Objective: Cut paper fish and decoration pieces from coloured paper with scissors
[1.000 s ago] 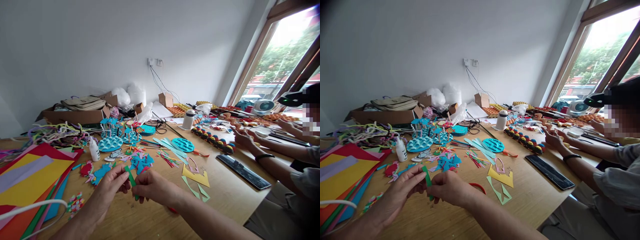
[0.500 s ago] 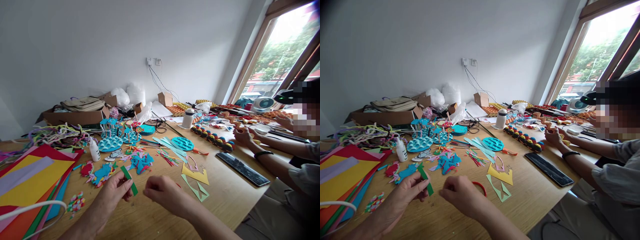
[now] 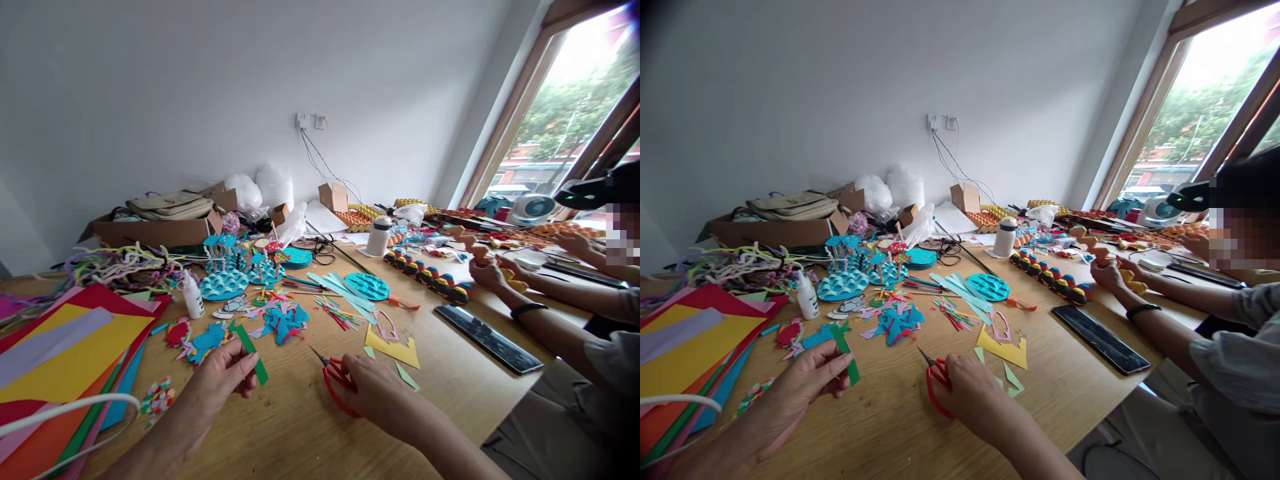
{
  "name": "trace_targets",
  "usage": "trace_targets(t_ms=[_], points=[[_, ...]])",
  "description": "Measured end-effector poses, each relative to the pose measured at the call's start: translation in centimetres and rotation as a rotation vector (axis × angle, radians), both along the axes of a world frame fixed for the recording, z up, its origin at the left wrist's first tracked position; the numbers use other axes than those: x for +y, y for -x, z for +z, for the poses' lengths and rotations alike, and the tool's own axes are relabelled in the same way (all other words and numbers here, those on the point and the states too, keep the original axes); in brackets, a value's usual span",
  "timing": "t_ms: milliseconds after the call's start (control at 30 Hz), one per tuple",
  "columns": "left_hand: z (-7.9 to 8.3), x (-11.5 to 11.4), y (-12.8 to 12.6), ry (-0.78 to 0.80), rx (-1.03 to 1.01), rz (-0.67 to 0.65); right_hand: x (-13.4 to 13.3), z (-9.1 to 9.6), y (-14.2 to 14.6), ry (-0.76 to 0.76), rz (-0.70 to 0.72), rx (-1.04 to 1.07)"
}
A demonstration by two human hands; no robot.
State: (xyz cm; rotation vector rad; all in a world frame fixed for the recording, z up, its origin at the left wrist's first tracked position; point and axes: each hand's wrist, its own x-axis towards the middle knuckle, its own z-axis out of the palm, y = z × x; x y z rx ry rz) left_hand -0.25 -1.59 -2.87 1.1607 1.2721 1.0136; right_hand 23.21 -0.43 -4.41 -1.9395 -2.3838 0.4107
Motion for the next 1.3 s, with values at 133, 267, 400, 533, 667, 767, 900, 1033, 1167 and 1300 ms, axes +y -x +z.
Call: trace_targets(t_ms=[133, 267, 400, 533, 667, 767, 900, 1033, 1167, 1300], points=[[0.0, -0.2, 0.0, -0.033, 0.027, -0.009, -0.5, 0.7, 0.8, 0.140, -0.005, 0.632], [0.1, -0.1, -0.6, -0.085, 0.059, -0.042, -0.9, 1.0, 4.0, 0.331, -0.034, 1.306], [-0.1, 0.3, -0.6, -0.134, 0.075, -0.060, -0.7, 0.6, 7.4, 0.352, -0.021, 1.415], [-0.6, 0.6, 0.0, -0.121, 0.074, -0.071, -0.1, 0.2, 8.9, 0.263, -0.046, 1.345], [-0.9, 0.3, 0.2, -0.112, 0.054, -0.102, 0.1, 0.3, 9.4, 0.215, -0.049, 1.334], [-0.7, -0.1, 0.0, -0.120, 0.042, -0.129, 0.2, 0.4, 9.6, 0.177, -0.053, 1.334], [-0.2, -0.3, -0.3, -0.118, 0.031, -0.125, 0.1, 0.7, 9.7, 0.143, -0.032, 1.352], [0.5, -0.4, -0.1, -0.120, 0.003, -0.073, -1.0, 0.9, 8.6, 0.109, 0.033, 1.298], [1.0, -0.6, 0.3, -0.081, -0.048, -0.039, -2.6, 0.5, 7.1, 0.154, 0.083, 1.106], [1.4, -1.0, 0.3, -0.069, -0.149, -0.047, -3.5, -0.6, 6.6, 0.142, 0.143, 0.879]])
